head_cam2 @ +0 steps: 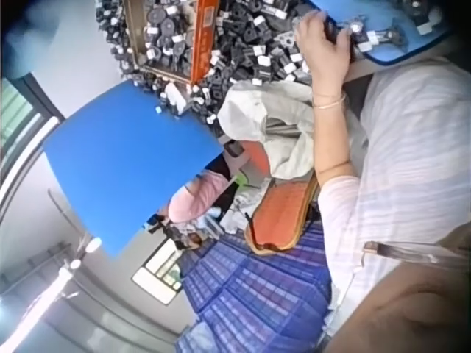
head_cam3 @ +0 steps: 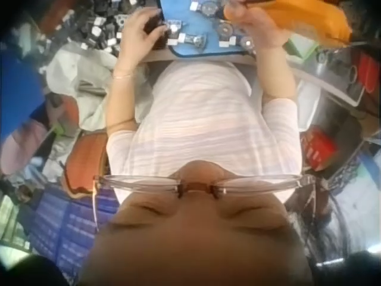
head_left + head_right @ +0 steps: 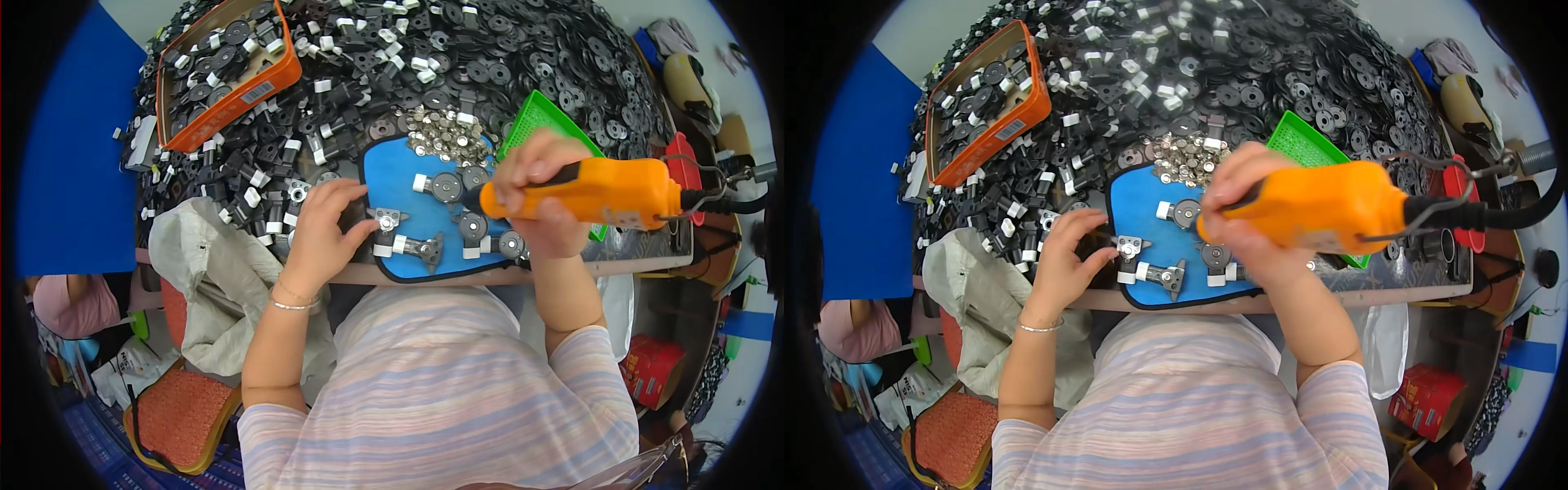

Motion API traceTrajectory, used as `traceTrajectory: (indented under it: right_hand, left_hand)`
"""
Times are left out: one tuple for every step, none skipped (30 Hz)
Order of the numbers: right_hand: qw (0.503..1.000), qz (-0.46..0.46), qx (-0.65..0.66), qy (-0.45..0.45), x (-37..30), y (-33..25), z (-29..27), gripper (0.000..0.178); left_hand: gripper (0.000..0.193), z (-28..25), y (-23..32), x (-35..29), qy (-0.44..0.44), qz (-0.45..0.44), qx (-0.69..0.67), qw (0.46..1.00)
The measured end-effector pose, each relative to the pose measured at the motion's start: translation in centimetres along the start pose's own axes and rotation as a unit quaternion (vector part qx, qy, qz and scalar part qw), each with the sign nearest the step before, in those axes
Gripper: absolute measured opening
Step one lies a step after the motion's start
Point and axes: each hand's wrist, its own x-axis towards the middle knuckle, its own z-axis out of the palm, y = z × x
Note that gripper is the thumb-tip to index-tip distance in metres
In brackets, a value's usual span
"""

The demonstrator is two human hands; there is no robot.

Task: Assembling small mechanical components by fitting metal plates onto plastic bases and securing them with screws using an electric screwdriver.

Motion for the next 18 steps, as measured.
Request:
traceTrajectory:
  right_hand:
    - [1.000, -0.008, 0.022, 0.012, 0.0, -0.2, -0.2, 0.026]
    - [0.999, -0.014, 0.040, 0.008, -0.1, -0.2, -0.6, 0.026]
    - [0.999, -0.025, 0.045, 0.004, -0.1, -0.4, -1.0, 0.026]
    - [0.998, -0.036, 0.051, 0.002, -0.2, -0.5, -1.4, 0.026]
    - [0.998, -0.052, 0.042, 0.004, -0.4, -0.7, -1.6, 0.026]
    - [0.997, -0.055, 0.046, 0.009, -0.6, -0.8, -1.7, 0.026]
    - [0.997, -0.057, 0.049, 0.015, -0.8, -1.0, -1.9, 0.026]
    - [0.997, -0.056, 0.040, 0.018, -1.1, -1.3, -2.1, 0.026]
    - [0.997, -0.058, 0.041, 0.018, -1.3, -1.5, -2.0, 0.026]
    - [0.997, -0.055, 0.041, 0.046, -1.5, -1.6, -2.0, 0.026]
    - [0.995, -0.053, 0.041, 0.075, -1.7, -1.9, -2.1, 0.026]
    - [0.995, -0.055, 0.040, 0.075, -1.9, -2.0, -2.3, 0.026]
    - [0.996, -0.054, 0.030, 0.066, -2.2, -2.0, -2.7, 0.026]
    - [0.997, -0.054, 0.020, 0.058, -2.3, -2.0, -2.9, 0.026]
    - [0.997, -0.056, 0.019, 0.057, -2.4, -1.9, -2.9, 0.026]
    - [0.996, -0.055, 0.021, 0.064, -2.5, -1.9, -3.0, 0.026]
    - [0.996, -0.053, 0.022, 0.070, -2.5, -1.9, -2.9, 0.026]
    - [0.996, -0.054, 0.022, 0.068, -2.5, -1.8, -2.8, 0.026]
  left_hand:
    - [0.040, 0.0, -0.2, 0.4, 0.009, 0.010, 0.019, 1.000]
    - [0.040, 0.0, -0.5, 0.9, 0.014, 0.010, 0.022, 1.000]
    - [0.039, 0.2, -0.7, 1.4, 0.019, 0.018, 0.046, 0.999]
    - [0.038, 0.5, -0.9, 1.9, 0.023, 0.026, 0.071, 0.997]
    - [0.035, 0.7, -1.0, 2.5, 0.037, 0.027, 0.088, 0.995]
    - [0.034, 0.8, -1.2, 3.3, 0.045, 0.022, 0.129, 0.990]
    - [0.033, 0.8, -1.5, 4.0, 0.053, 0.017, 0.170, 0.984]
    - [0.033, 0.7, -1.8, 4.7, 0.067, 0.018, 0.208, 0.976]
    - [0.033, 0.7, -2.5, 5.3, 0.073, 0.008, 0.235, 0.969]
    - [0.034, 0.7, -3.2, 5.6, 0.080, -0.001, 0.261, 0.962]
    - [0.034, 0.7, -3.6, 6.0, 0.082, -0.002, 0.250, 0.965]
    - [0.034, 0.9, -3.8, 6.2, 0.083, 0.000, 0.250, 0.965]
    - [0.035, 1.1, -3.7, 6.4, 0.086, 0.016, 0.236, 0.968]
    - [0.036, 1.3, -3.6, 6.6, 0.088, 0.033, 0.221, 0.971]
    - [0.031, 1.5, -3.2, 7.0, 0.082, 0.068, 0.209, 0.972]
    - [0.026, 2.1, -3.2, 7.5, 0.072, 0.100, 0.224, 0.967]
    - [0.023, 2.7, -3.5, 8.3, 0.063, 0.133, 0.238, 0.960]
    - [0.019, 3.0, -3.6, 8.9, 0.025, 0.142, 0.257, 0.956]
